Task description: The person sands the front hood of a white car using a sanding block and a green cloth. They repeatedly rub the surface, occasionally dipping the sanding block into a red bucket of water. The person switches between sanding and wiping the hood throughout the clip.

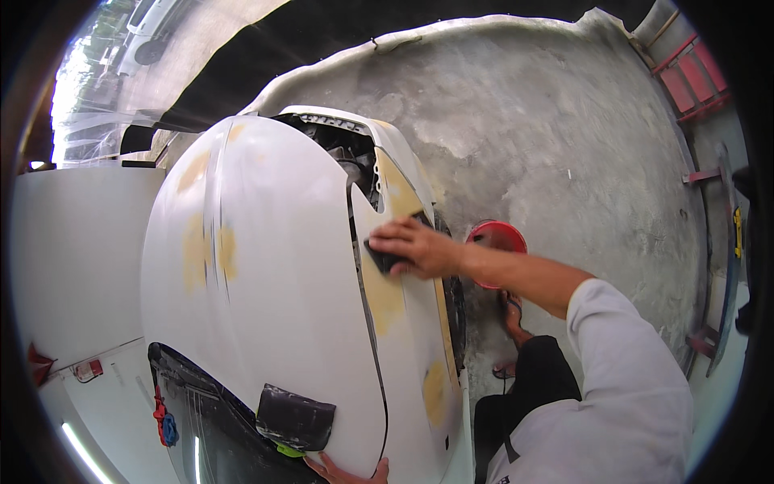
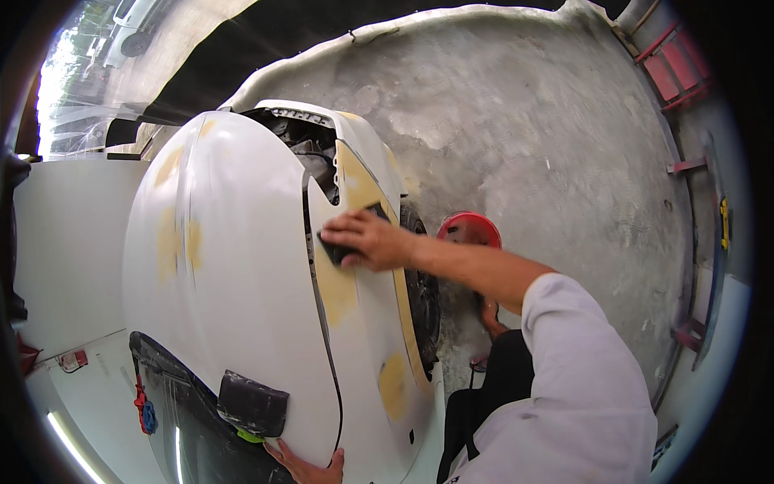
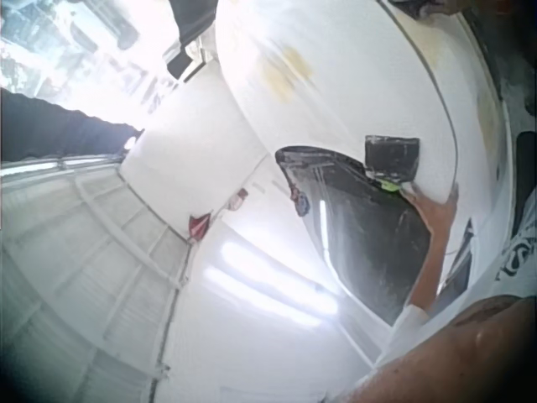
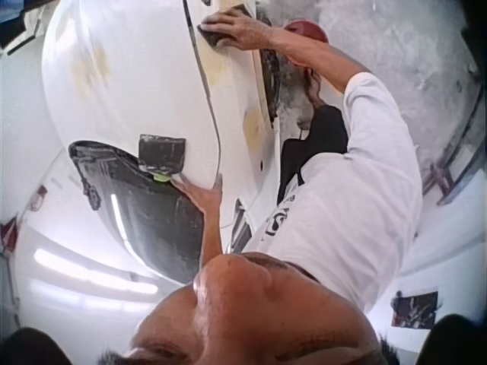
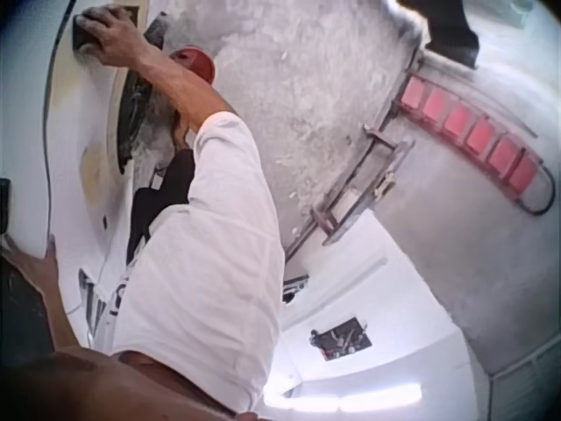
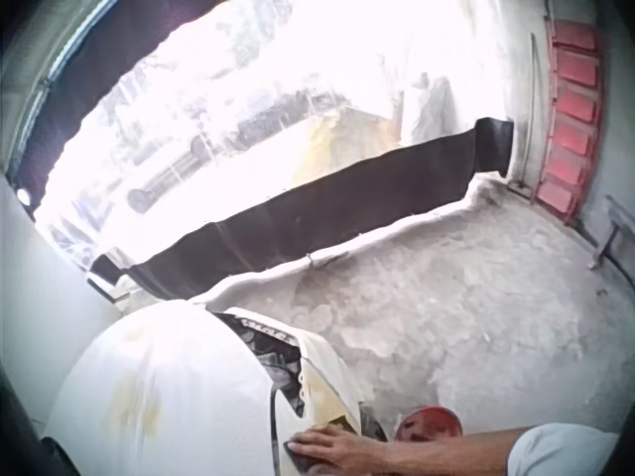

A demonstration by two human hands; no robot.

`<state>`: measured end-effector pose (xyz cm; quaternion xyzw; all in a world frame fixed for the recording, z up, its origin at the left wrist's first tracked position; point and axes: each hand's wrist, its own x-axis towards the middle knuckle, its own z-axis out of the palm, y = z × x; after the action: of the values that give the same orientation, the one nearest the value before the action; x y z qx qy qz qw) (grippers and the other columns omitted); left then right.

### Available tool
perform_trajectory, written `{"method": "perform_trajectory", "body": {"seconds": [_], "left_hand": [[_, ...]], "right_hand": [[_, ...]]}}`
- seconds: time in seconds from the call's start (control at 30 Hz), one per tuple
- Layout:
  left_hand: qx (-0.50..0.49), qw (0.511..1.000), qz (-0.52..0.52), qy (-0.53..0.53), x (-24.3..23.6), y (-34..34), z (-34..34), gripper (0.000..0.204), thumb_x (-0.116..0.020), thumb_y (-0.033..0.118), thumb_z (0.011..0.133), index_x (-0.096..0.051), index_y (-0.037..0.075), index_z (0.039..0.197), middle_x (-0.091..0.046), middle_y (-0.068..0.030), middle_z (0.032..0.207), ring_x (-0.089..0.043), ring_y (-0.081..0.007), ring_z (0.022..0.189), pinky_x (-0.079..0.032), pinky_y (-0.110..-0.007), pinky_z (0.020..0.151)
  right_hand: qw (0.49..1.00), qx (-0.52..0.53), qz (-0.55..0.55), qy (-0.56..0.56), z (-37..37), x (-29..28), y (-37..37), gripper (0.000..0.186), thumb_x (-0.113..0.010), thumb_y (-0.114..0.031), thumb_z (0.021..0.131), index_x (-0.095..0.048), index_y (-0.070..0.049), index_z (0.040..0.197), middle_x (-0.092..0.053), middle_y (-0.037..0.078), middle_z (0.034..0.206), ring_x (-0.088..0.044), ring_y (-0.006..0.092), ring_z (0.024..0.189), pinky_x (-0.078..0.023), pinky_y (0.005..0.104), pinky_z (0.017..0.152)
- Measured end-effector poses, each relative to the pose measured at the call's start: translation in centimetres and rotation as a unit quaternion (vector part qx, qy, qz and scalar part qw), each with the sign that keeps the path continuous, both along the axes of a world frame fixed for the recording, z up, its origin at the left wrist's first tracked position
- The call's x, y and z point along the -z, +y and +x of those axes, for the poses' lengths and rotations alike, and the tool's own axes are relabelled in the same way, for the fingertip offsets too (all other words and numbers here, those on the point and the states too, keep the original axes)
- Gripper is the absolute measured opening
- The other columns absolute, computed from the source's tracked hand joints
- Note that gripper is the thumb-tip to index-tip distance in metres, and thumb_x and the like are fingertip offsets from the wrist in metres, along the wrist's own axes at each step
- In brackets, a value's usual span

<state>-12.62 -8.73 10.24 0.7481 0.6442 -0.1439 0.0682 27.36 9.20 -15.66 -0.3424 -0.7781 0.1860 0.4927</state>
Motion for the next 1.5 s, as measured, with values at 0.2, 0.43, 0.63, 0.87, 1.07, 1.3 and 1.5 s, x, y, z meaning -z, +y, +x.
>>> {"method": "perform_trajectory", "body": {"seconds": [0.2, 0.43, 0.63, 0.87, 1.07, 1.3, 1.5], "left_hand": [[0.045, 0.998, 0.032, 0.007, 0.1, -0.4, -0.4, 0.139, -0.097, 0.051, 0.067, -0.017, -0.006, 0.165, -0.008, -0.0441, 0.167, -0.013, -0.0567, 0.158, -0.021, -0.057, 0.131], [-0.048, 0.997, 0.037, -0.048, 0.4, -1.3, -0.8, 0.138, -0.095, 0.050, 0.066, -0.014, 0.001, 0.166, -0.005, -0.0401, 0.169, -0.018, -0.0594, 0.155, -0.034, -0.060, 0.121], [-0.060, 0.996, 0.040, -0.061, 0.2, -1.4, -1.0, 0.136, -0.096, 0.047, 0.063, -0.016, 0.004, 0.165, -0.006, -0.0390, 0.169, -0.026, -0.0606, 0.152, -0.049, -0.059, 0.112], [-0.082, 0.995, 0.030, -0.054, -0.1, -1.5, -1.3, 0.137, -0.097, 0.048, 0.061, -0.017, 0.004, 0.164, -0.006, -0.0392, 0.169, -0.027, -0.0598, 0.152, -0.048, -0.059, 0.113], [-0.074, 0.995, 0.027, -0.055, -0.1, -1.5, -1.6, 0.137, -0.097, 0.047, 0.060, -0.017, 0.004, 0.163, -0.006, -0.0405, 0.168, -0.025, -0.0610, 0.152, -0.045, -0.060, 0.116], [-0.072, 0.995, 0.034, -0.062, 0.1, -1.7, -1.6, 0.135, -0.097, 0.048, 0.061, -0.018, 0.004, 0.162, -0.006, -0.0418, 0.167, -0.026, -0.0630, 0.150, -0.040, -0.063, 0.118], [-0.069, 0.994, 0.046, -0.074, 0.3, -1.9, -1.6, 0.133, -0.093, 0.058, 0.064, -0.022, 0.000, 0.160, -0.014, -0.0476, 0.162, -0.031, -0.0643, 0.146, -0.036, -0.071, 0.116]], "right_hand": [[0.990, 0.114, -0.077, -0.043, -1.1, -1.0, -0.1, 0.061, -0.079, -0.033, 0.093, -0.060, -0.015, 0.148, -0.060, 0.008, 0.143, -0.053, 0.0286, 0.132, -0.043, 0.0478, 0.112], [0.995, 0.054, -0.044, -0.072, -0.4, -2.6, 2.0, 0.069, -0.085, -0.036, 0.084, -0.059, -0.013, 0.144, -0.063, 0.010, 0.139, -0.057, 0.0335, 0.121, -0.047, 0.0479, 0.108], [0.997, 0.035, -0.013, -0.068, -2.8, -4.4, 0.6, 0.070, -0.090, -0.037, 0.080, -0.062, -0.009, 0.138, -0.065, 0.012, 0.133, -0.061, 0.0326, 0.118, -0.048, 0.0471, 0.106], [0.976, 0.174, -0.127, -0.030, -2.4, -5.4, 3.2, 0.068, -0.094, -0.025, 0.073, -0.065, -0.009, 0.132, -0.067, 0.013, 0.128, -0.062, 0.0341, 0.116, -0.051, 0.0472, 0.105], [0.997, 0.057, -0.025, -0.035, -4.4, -5.8, -0.2, 0.071, -0.095, -0.030, 0.072, -0.065, -0.010, 0.133, -0.068, 0.010, 0.127, -0.064, 0.0312, 0.115, -0.053, 0.0452, 0.103], [0.989, 0.083, -0.118, -0.044, -5.7, -7.0, -1.9, 0.069, -0.094, -0.018, 0.070, -0.065, -0.010, 0.132, -0.067, 0.013, 0.130, -0.061, 0.0342, 0.123, -0.052, 0.0481, 0.104], [0.974, 0.180, -0.126, -0.055, -2.5, -5.6, 4.1, 0.061, -0.090, -0.018, 0.077, -0.065, -0.007, 0.131, -0.067, 0.015, 0.130, -0.060, 0.0388, 0.120, -0.049, 0.0469, 0.106]]}}
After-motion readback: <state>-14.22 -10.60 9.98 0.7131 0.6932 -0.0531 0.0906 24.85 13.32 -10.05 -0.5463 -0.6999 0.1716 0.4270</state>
